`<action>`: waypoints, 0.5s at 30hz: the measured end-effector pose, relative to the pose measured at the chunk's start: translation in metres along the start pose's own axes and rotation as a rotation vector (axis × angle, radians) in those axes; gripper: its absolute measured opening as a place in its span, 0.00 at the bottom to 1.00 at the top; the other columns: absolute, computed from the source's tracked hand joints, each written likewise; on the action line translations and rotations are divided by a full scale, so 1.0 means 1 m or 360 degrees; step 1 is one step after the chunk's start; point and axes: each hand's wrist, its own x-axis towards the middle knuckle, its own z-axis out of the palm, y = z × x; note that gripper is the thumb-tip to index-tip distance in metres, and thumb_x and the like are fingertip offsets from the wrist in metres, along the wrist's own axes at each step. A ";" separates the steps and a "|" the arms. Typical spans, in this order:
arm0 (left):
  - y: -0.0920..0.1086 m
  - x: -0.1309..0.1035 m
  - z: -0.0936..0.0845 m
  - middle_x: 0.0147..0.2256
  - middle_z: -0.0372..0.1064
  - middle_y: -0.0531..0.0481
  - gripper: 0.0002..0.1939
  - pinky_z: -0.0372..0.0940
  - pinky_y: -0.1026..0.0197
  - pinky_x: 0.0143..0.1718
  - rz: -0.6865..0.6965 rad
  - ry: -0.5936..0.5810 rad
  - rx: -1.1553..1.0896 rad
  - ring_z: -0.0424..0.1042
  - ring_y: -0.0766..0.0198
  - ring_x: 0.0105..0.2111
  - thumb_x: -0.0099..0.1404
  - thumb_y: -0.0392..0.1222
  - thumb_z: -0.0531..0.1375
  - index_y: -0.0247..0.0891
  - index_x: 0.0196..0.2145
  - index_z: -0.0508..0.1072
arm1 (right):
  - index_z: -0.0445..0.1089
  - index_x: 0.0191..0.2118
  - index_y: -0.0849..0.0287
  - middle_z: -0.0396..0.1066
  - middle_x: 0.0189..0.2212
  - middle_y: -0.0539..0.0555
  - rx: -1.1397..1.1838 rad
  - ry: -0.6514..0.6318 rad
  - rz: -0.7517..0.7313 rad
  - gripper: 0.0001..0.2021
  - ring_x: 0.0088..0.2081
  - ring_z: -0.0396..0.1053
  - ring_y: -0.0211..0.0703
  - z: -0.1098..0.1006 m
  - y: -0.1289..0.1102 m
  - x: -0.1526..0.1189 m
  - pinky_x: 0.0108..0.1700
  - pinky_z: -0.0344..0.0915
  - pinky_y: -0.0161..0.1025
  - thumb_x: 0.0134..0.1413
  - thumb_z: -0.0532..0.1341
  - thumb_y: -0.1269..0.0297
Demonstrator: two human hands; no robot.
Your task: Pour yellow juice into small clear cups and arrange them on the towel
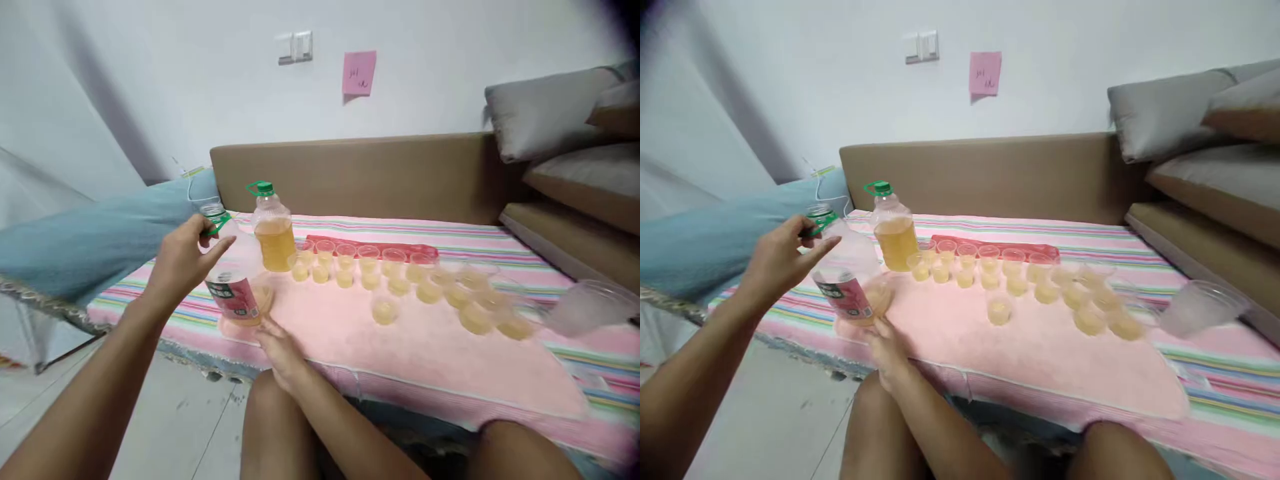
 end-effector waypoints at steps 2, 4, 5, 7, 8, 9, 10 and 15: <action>-0.001 0.001 0.001 0.34 0.67 0.58 0.18 0.58 0.63 0.37 0.0008 0.0061 -0.0037 0.68 0.66 0.34 0.68 0.50 0.71 0.37 0.42 0.69 | 0.75 0.54 0.57 0.76 0.57 0.56 -0.0071 0.0008 0.0049 0.24 0.62 0.70 0.52 -0.006 -0.006 -0.010 0.66 0.63 0.46 0.53 0.63 0.53; -0.001 0.003 0.001 0.36 0.68 0.55 0.20 0.63 0.59 0.41 0.0054 0.0176 -0.0094 0.69 0.63 0.37 0.69 0.55 0.68 0.36 0.45 0.70 | 0.75 0.53 0.59 0.77 0.52 0.58 -0.0180 0.0044 0.0108 0.23 0.58 0.72 0.54 -0.018 -0.018 -0.023 0.62 0.66 0.48 0.55 0.64 0.53; 0.001 0.003 0.001 0.37 0.68 0.53 0.21 0.65 0.55 0.45 0.0105 0.0271 -0.0094 0.69 0.61 0.38 0.69 0.57 0.67 0.35 0.44 0.70 | 0.75 0.53 0.59 0.77 0.50 0.58 -0.0234 0.0061 0.0120 0.22 0.55 0.73 0.54 -0.026 -0.027 -0.030 0.59 0.67 0.49 0.55 0.65 0.53; 0.012 0.000 0.003 0.38 0.67 0.51 0.21 0.64 0.44 0.54 0.0248 0.0523 -0.0039 0.68 0.57 0.41 0.69 0.58 0.66 0.36 0.42 0.71 | 0.77 0.50 0.59 0.77 0.45 0.57 -0.0356 0.0077 0.0083 0.20 0.49 0.74 0.53 -0.045 -0.053 -0.046 0.54 0.68 0.48 0.55 0.67 0.53; 0.022 -0.005 0.005 0.39 0.67 0.49 0.19 0.62 0.40 0.57 0.0323 0.0649 -0.0010 0.67 0.55 0.43 0.69 0.56 0.66 0.36 0.41 0.71 | 0.77 0.48 0.58 0.77 0.44 0.56 -0.0427 0.0085 0.0029 0.18 0.48 0.74 0.51 -0.056 -0.070 -0.054 0.54 0.67 0.46 0.56 0.67 0.52; 0.037 -0.013 0.009 0.39 0.68 0.49 0.15 0.63 0.42 0.55 0.0403 0.0736 -0.0027 0.67 0.55 0.42 0.71 0.52 0.65 0.37 0.41 0.70 | 0.77 0.48 0.57 0.77 0.44 0.55 -0.0600 0.0071 -0.0080 0.18 0.48 0.73 0.50 -0.067 -0.088 -0.062 0.52 0.67 0.45 0.59 0.66 0.51; 0.055 -0.024 0.016 0.37 0.67 0.50 0.10 0.65 0.49 0.49 0.0479 0.0740 -0.0145 0.67 0.57 0.39 0.72 0.45 0.65 0.38 0.41 0.70 | 0.77 0.48 0.56 0.78 0.45 0.55 -0.0731 0.0086 -0.0178 0.17 0.46 0.73 0.48 -0.078 -0.108 -0.069 0.50 0.67 0.45 0.62 0.64 0.50; 0.168 -0.111 0.088 0.30 0.71 0.56 0.11 0.64 0.62 0.29 0.1079 -0.0232 -0.0874 0.70 0.65 0.27 0.72 0.27 0.52 0.40 0.43 0.70 | 0.75 0.40 0.55 0.76 0.39 0.53 -0.1242 0.0668 -0.0734 0.15 0.44 0.72 0.47 -0.142 -0.186 -0.098 0.45 0.64 0.43 0.66 0.62 0.49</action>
